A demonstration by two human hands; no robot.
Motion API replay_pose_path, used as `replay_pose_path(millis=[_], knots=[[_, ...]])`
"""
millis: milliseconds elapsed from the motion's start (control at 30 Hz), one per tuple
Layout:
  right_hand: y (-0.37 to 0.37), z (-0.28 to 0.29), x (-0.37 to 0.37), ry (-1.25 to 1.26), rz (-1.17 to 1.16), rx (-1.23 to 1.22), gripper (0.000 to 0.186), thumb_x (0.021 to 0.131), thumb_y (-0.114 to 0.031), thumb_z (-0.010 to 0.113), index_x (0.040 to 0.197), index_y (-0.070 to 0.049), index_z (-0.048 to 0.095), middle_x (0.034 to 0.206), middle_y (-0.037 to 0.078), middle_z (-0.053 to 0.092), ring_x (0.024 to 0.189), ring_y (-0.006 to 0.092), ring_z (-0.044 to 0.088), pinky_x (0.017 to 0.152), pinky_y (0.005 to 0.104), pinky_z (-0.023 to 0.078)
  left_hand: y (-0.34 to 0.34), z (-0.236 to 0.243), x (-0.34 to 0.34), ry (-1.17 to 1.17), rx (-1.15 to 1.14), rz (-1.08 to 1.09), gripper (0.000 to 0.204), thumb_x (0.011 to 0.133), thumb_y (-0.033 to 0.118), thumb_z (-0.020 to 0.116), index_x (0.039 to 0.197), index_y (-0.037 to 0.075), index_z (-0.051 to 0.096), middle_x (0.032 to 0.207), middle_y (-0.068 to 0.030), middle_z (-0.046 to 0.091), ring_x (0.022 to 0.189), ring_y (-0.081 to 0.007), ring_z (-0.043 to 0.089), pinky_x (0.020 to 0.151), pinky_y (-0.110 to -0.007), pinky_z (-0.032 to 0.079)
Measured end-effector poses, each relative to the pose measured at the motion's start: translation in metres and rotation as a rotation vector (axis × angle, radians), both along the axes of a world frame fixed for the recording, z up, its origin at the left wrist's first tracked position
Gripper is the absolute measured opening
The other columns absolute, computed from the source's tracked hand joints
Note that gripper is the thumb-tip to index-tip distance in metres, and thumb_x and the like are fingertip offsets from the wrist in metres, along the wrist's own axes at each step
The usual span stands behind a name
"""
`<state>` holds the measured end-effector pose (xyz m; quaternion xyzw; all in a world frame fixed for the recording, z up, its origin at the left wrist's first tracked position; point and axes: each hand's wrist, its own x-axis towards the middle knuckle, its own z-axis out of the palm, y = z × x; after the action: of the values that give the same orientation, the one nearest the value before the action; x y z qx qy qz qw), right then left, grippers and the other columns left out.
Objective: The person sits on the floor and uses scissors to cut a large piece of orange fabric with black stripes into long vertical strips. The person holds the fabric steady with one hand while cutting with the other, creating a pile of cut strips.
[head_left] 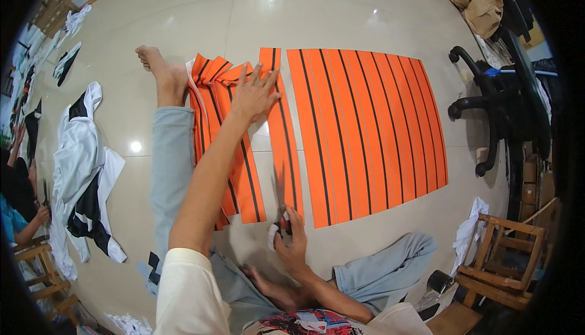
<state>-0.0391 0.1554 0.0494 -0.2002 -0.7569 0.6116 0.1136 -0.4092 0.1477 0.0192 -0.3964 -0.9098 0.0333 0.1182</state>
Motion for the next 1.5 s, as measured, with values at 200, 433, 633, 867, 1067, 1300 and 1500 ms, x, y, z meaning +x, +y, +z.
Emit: replay_pose_path(millis=[200,433,633,867,1067,1300,1500], knots=[[-0.054,-0.014,-0.027,-0.008,0.062,-0.198,0.067,0.085,0.009,0.062,0.148,-0.002,0.045,0.138,0.014,0.055,0.128,0.0244,0.056,0.108,0.0340,0.042,-0.081,0.029,-0.035,-0.032,-0.173,0.049,0.072,0.105,0.060,0.030,0.163,0.019,0.019,0.154,-0.0024,0.050,0.154,-0.0262,0.024,0.127,-0.056,0.005],[-0.057,0.010,-0.015,0.016,0.040,-0.720,0.063,0.092,0.006,0.062,0.151,-0.003,0.043,0.139,0.013,0.056,0.121,0.0208,0.061,0.102,0.0336,0.049,-0.100,0.046,-0.010,-0.065,-0.030,0.080,0.077,0.103,0.056,0.045,0.161,0.010,0.025,0.167,-0.0120,0.026,0.156,-0.0346,0.015,0.126,-0.055,0.010],[0.051,0.039,0.074,-0.033,-0.138,-0.599,0.070,0.092,0.004,0.068,0.155,-0.004,0.038,0.143,0.017,0.055,0.107,0.0200,0.068,0.091,0.0318,0.059,-0.028,0.026,0.165,-0.177,0.160,-0.050,0.090,0.096,0.064,0.051,0.161,0.008,0.024,0.168,-0.0167,0.019,0.156,-0.0369,0.013,0.124,-0.060,0.010],[0.109,0.046,0.162,-0.013,-0.303,-0.572,0.070,0.093,-0.004,0.070,0.156,-0.005,0.038,0.141,0.017,0.056,0.100,0.0223,0.070,0.082,0.0316,0.059,0.009,-0.004,0.253,-0.361,0.136,-0.190,0.095,0.093,0.078,0.036,0.163,0.015,0.023,0.170,-0.0123,0.015,0.156,-0.0321,0.012,0.126,-0.058,0.007],[0.107,0.037,0.158,0.048,-0.411,-0.666,0.067,0.096,-0.005,0.065,0.157,-0.006,0.037,0.140,0.016,0.056,0.102,0.0229,0.068,0.084,0.0306,0.057,-0.014,-0.009,0.239,-0.331,0.086,-0.168,0.102,0.088,0.085,0.036,0.162,0.016,0.025,0.169,-0.0100,0.020,0.156,-0.0317,0.013,0.126,-0.058,0.007],[0.153,0.031,0.136,0.072,-0.639,-0.302,0.069,0.099,0.000,0.058,0.160,-0.006,0.026,0.139,0.015,0.056,0.111,0.0184,0.064,0.087,0.0285,0.055,-0.062,-0.006,0.252,-0.345,0.011,-0.182,0.102,0.089,0.085,0.035,0.163,0.015,0.024,0.169,-0.0126,0.020,0.157,-0.0338,0.013,0.126,-0.058,0.007],[0.310,-0.008,0.111,0.001,-0.694,0.321,0.060,0.099,-0.008,0.060,0.154,0.001,0.037,0.145,0.018,0.052,0.124,0.0267,0.059,0.103,0.0363,0.048,-0.031,0.002,0.161,-0.257,0.080,-0.093,0.102,0.089,0.085,0.032,0.163,0.014,0.024,0.169,-0.0140,0.018,0.157,-0.0345,0.011,0.125,-0.059,0.009]])
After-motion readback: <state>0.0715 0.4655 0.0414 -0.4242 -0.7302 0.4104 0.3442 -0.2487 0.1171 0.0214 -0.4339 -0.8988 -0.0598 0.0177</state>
